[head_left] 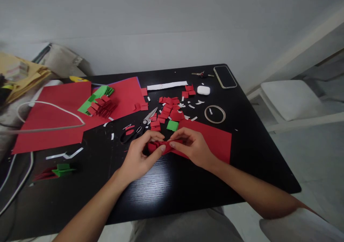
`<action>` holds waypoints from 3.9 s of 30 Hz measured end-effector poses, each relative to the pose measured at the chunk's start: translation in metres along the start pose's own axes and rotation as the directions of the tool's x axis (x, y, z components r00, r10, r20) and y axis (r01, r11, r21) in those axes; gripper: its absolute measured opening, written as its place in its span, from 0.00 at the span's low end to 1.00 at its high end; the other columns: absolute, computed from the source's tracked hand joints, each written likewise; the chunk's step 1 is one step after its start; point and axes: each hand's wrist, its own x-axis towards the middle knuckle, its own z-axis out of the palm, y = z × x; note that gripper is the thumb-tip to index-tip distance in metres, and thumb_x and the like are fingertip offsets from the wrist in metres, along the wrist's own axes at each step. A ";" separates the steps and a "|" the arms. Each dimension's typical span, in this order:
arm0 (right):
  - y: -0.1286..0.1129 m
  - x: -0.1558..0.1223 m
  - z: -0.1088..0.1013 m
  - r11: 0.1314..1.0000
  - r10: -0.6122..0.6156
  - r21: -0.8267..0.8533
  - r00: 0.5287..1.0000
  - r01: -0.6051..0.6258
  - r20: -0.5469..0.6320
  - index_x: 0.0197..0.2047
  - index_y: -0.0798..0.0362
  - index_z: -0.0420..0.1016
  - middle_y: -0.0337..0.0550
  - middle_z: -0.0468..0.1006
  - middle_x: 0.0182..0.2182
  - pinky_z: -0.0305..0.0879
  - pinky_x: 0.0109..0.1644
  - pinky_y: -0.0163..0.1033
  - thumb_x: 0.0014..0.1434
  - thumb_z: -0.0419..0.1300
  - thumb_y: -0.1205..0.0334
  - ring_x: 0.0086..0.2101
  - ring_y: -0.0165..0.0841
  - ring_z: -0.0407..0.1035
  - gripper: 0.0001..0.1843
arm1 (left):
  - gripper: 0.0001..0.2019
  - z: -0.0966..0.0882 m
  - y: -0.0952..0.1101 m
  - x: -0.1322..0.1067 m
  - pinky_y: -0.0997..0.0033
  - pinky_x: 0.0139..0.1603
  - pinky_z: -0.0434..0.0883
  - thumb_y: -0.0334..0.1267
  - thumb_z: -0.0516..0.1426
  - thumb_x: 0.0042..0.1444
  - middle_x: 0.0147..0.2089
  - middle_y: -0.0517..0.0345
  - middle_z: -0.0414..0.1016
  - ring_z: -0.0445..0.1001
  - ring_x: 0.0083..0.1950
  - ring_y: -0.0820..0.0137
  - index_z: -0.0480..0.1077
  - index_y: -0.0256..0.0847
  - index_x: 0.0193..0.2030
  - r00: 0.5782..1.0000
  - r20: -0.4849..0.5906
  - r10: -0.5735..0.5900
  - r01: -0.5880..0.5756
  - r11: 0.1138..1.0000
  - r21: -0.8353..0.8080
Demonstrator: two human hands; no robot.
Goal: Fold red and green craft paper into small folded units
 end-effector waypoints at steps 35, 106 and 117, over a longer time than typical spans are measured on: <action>0.005 0.005 -0.001 0.992 0.106 0.080 0.991 -0.100 -0.077 0.36 0.50 0.79 0.38 0.82 0.34 0.75 0.48 0.41 0.53 0.76 0.55 0.37 0.33 0.77 0.13 | 0.11 0.012 0.004 0.005 0.74 0.34 0.67 0.44 0.64 0.60 0.28 0.61 0.74 0.70 0.30 0.73 0.76 0.38 0.33 0.957 0.032 -0.287 0.287 0.937 -0.199; -0.004 -0.006 0.001 0.998 0.006 -0.063 1.000 -0.008 -0.027 0.41 0.48 0.84 0.41 0.85 0.38 0.78 0.46 0.41 0.58 0.73 0.56 0.39 0.36 0.80 0.09 | 0.06 0.009 0.005 -0.004 0.74 0.43 0.75 0.36 0.60 0.68 0.41 0.58 0.85 0.82 0.39 0.70 0.79 0.41 0.44 0.997 -0.069 0.026 -0.016 0.990 0.141; -0.006 -0.006 0.001 0.963 -0.089 -0.254 0.996 0.088 0.008 0.40 0.50 0.84 0.40 0.86 0.36 0.76 0.43 0.37 0.65 0.67 0.58 0.37 0.34 0.80 0.06 | 0.05 0.013 -0.001 -0.004 0.75 0.43 0.75 0.35 0.59 0.69 0.41 0.58 0.84 0.81 0.40 0.72 0.78 0.40 0.45 0.996 -0.048 0.069 -0.062 0.990 0.130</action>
